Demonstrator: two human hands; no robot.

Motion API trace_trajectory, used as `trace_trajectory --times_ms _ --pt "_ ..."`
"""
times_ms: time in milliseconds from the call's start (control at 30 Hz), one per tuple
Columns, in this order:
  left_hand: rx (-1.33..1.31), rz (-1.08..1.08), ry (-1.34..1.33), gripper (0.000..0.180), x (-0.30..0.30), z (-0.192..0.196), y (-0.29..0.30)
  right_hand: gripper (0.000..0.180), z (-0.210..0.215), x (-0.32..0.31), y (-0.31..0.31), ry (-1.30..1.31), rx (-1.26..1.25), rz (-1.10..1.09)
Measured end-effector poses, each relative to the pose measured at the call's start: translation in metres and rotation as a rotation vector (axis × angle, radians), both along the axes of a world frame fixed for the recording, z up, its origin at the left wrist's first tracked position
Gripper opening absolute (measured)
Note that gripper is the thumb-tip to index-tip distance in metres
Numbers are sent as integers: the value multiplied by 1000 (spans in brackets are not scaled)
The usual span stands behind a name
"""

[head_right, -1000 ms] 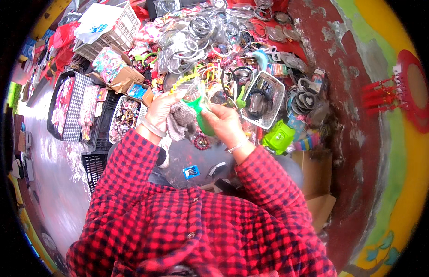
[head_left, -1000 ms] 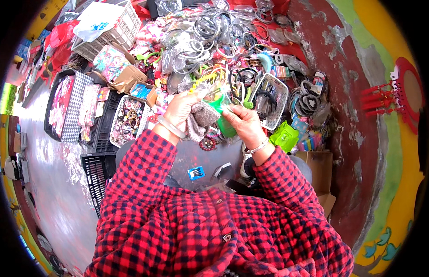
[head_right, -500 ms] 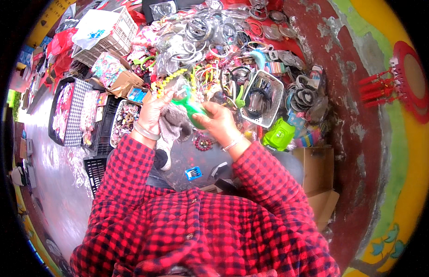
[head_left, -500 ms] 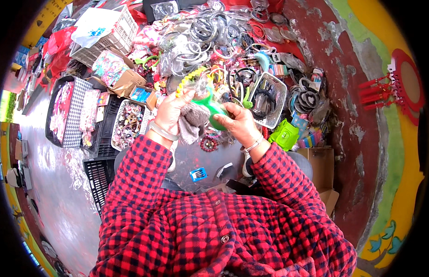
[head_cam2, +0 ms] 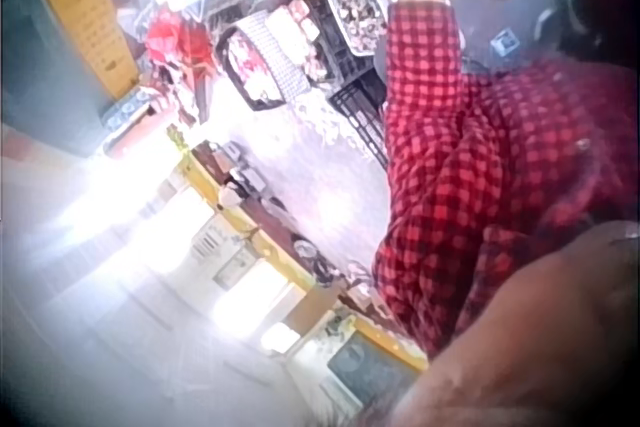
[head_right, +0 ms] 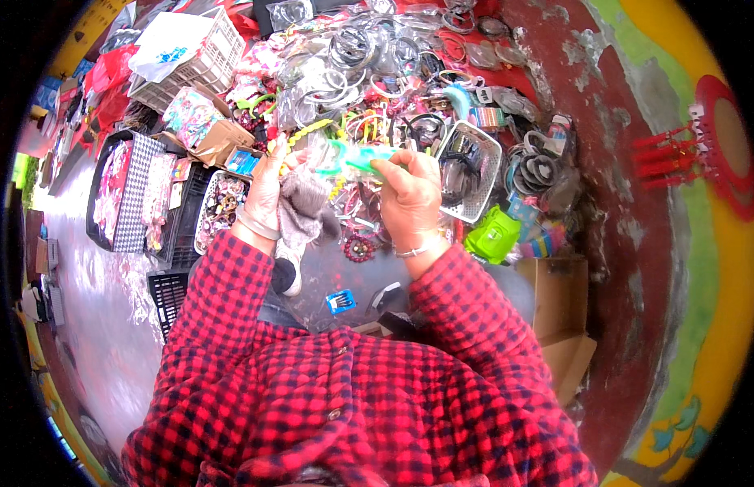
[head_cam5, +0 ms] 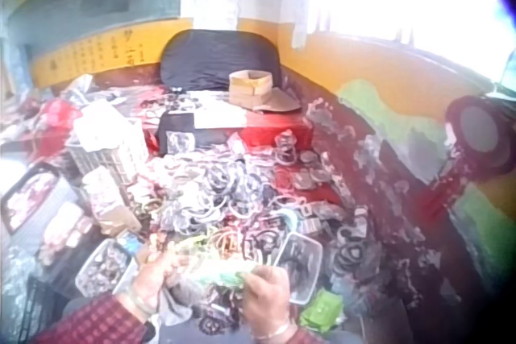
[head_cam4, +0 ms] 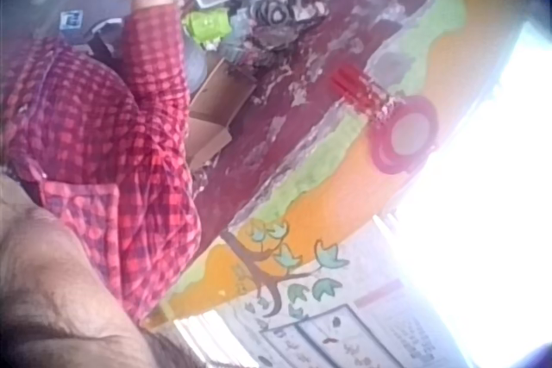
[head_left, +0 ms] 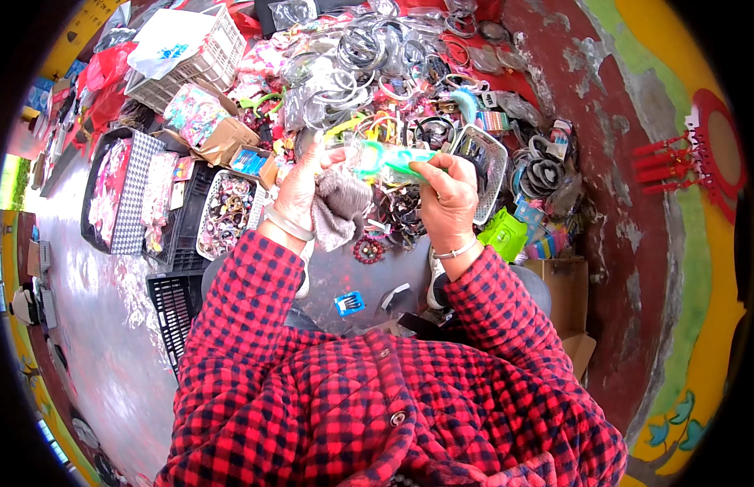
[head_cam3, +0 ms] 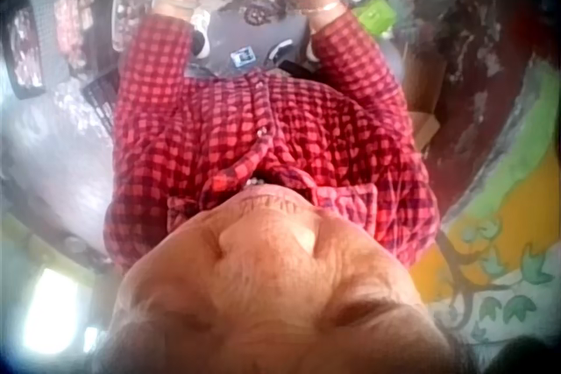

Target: The person sits on the floor and sorts through a large pile of hair accessories, including hair ties, scrunchies, and clips. They pick up items, separate tangled bundles, and place selected accessories into a black plastic crate.

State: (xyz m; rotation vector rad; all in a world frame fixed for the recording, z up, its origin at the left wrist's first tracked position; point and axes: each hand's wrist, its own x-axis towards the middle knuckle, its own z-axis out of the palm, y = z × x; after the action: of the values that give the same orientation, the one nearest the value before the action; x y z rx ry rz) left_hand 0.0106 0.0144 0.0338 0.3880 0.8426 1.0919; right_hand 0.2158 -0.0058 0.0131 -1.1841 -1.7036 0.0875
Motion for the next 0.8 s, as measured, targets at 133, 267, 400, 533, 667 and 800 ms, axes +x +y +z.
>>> trace_trajectory --times_ms 133,267,400,533,667,800 --pt "117 -111 -60 27 -5 -16 1 35 6 -6 0 -74 138 -8" --pt "200 -23 222 15 2 5 -2 37 10 -6 -2 -158 56 50" --pt "224 -10 288 19 -1 -4 0 43 11 -5 -3 97 -69 76" --pt "310 -75 391 16 -1 -8 0 38 0 0 4 786 -504 138" --pt "327 -123 324 14 -4 -14 0 29 -14 4 4 991 -793 276" --pt "309 -99 247 14 -3 -8 -2 23 -1 1 2 1051 -837 314"
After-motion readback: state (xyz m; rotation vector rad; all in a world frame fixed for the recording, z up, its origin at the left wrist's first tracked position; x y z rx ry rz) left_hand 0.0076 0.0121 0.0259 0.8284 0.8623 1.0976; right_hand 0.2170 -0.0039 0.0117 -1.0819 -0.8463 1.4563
